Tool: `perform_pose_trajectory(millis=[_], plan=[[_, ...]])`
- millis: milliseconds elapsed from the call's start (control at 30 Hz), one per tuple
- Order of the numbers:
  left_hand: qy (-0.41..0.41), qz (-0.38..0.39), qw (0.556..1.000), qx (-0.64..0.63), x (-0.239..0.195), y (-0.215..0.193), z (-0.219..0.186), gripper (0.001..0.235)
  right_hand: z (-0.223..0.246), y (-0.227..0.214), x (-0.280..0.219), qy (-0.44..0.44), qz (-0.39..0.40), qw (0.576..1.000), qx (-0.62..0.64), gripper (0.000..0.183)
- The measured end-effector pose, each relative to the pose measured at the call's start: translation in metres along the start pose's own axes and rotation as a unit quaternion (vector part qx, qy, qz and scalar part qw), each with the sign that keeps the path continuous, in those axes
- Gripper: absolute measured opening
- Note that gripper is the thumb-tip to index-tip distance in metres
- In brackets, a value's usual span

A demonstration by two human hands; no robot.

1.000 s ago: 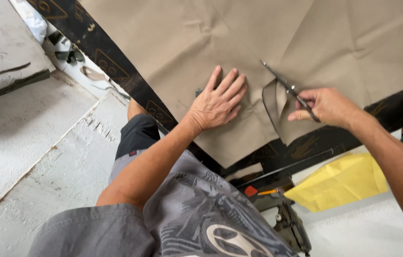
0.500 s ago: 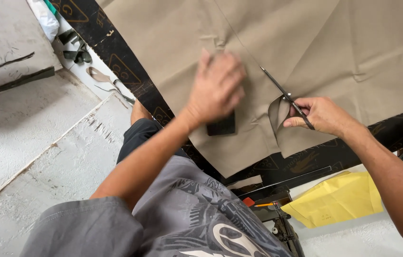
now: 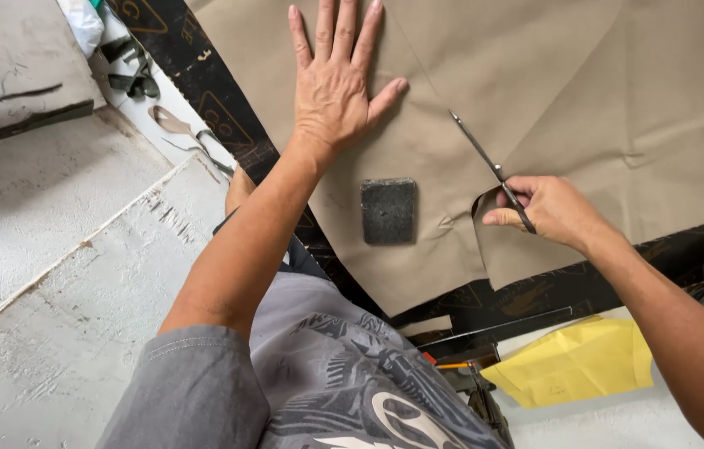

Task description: The person marks a piece of fabric using a yellow paper pattern and a pencil, then proceeds to cut the fabric along the marked lines using scissors.

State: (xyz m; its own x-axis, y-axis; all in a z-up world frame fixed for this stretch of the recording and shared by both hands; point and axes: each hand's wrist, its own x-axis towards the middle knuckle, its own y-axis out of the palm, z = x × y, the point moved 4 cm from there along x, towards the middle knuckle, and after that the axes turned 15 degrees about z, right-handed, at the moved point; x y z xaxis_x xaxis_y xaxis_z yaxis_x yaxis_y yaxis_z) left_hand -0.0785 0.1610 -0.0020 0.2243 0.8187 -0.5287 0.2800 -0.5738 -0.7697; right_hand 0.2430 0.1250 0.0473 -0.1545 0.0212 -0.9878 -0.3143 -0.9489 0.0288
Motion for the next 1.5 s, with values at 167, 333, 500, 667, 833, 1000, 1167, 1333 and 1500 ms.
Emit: perform_pose_trajectory(millis=[167,333,500,667,833,1000,1167,1333,1500], plan=[[0.004,-0.017,1.000,0.012,0.002,-0.002,0.002,0.089,-0.006,0.007,0.011,-0.035,-0.041,0.999,-0.003,0.034],[-0.005,0.010,1.000,0.013,-0.002,-0.006,-0.001,0.086,0.031,-0.004,0.010,-0.042,-0.030,0.998,-0.033,0.045],[0.004,-0.014,1.000,0.016,0.000,-0.006,0.000,0.085,0.029,-0.010,0.015,-0.073,-0.035,0.996,-0.032,0.060],[-0.005,-0.045,0.999,0.027,0.004,0.001,0.011,0.094,0.021,-0.004,0.025,-0.074,-0.117,0.980,-0.146,0.055],[-0.022,-0.039,0.998,0.041,-0.005,0.000,0.006,0.084,0.020,-0.004,0.025,-0.036,-0.108,0.985,-0.131,0.053],[-0.141,-0.187,0.972,-0.008,0.003,0.007,0.065,0.081,0.004,-0.010,0.044,-0.069,-0.123,0.985,-0.100,0.051],[-0.390,-0.266,0.880,-0.050,0.008,-0.008,0.161,0.089,0.003,-0.010,0.045,-0.057,-0.081,0.995,0.019,0.050],[-0.355,-0.296,0.885,-0.051,0.010,-0.018,0.167,0.083,-0.011,-0.013,0.057,-0.065,-0.064,0.994,0.055,0.027],[-0.367,-0.281,0.886,-0.027,0.012,-0.018,0.167,0.082,-0.005,-0.011,0.051,-0.031,-0.068,0.995,0.067,0.029]])
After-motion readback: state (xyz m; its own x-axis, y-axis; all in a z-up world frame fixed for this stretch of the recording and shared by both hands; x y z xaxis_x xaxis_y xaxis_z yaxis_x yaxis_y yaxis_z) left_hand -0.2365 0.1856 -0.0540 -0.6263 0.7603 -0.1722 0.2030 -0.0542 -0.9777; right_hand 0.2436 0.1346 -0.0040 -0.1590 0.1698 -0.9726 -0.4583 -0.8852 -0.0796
